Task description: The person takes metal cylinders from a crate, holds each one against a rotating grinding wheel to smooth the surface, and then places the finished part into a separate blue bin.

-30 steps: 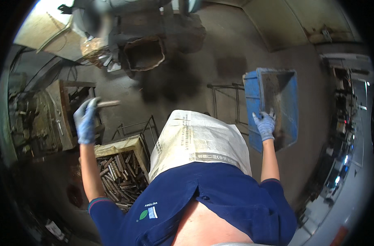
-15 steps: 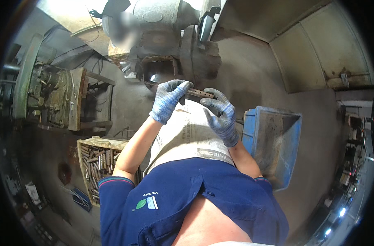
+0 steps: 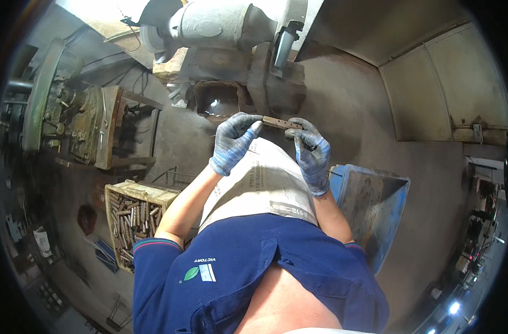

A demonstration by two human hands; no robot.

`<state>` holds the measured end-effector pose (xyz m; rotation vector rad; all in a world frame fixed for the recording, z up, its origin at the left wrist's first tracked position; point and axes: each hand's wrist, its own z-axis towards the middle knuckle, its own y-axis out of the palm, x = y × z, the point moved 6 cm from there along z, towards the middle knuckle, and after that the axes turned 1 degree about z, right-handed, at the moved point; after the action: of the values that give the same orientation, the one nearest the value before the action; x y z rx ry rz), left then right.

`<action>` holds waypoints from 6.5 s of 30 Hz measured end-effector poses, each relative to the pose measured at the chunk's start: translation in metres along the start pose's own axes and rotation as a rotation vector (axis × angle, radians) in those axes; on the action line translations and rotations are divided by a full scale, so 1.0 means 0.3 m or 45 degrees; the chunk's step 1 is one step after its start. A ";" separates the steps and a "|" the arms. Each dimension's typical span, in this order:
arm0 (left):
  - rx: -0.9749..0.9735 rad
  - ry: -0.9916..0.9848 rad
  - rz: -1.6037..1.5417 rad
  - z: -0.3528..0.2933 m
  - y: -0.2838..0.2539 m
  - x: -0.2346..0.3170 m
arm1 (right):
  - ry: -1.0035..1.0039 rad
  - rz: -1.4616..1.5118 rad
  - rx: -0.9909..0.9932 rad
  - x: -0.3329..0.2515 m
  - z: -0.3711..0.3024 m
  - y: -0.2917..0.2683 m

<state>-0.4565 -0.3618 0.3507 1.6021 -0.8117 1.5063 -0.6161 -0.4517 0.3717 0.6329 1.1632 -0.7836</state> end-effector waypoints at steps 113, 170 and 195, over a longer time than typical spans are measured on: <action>0.114 -0.421 -0.130 0.648 -0.032 -0.432 | 0.382 -0.295 0.288 0.441 0.405 -0.027; 0.017 -0.360 0.023 0.672 -0.067 -0.457 | 0.265 -0.355 0.195 0.462 0.415 -0.040; 0.067 -0.573 -0.262 0.579 -0.120 -0.235 | -0.316 -0.738 -0.095 0.257 0.324 0.085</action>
<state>-0.3457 -0.4987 0.2773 2.0339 -0.8200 1.0426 -0.5267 -0.5290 0.3263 0.1185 1.1481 -1.2620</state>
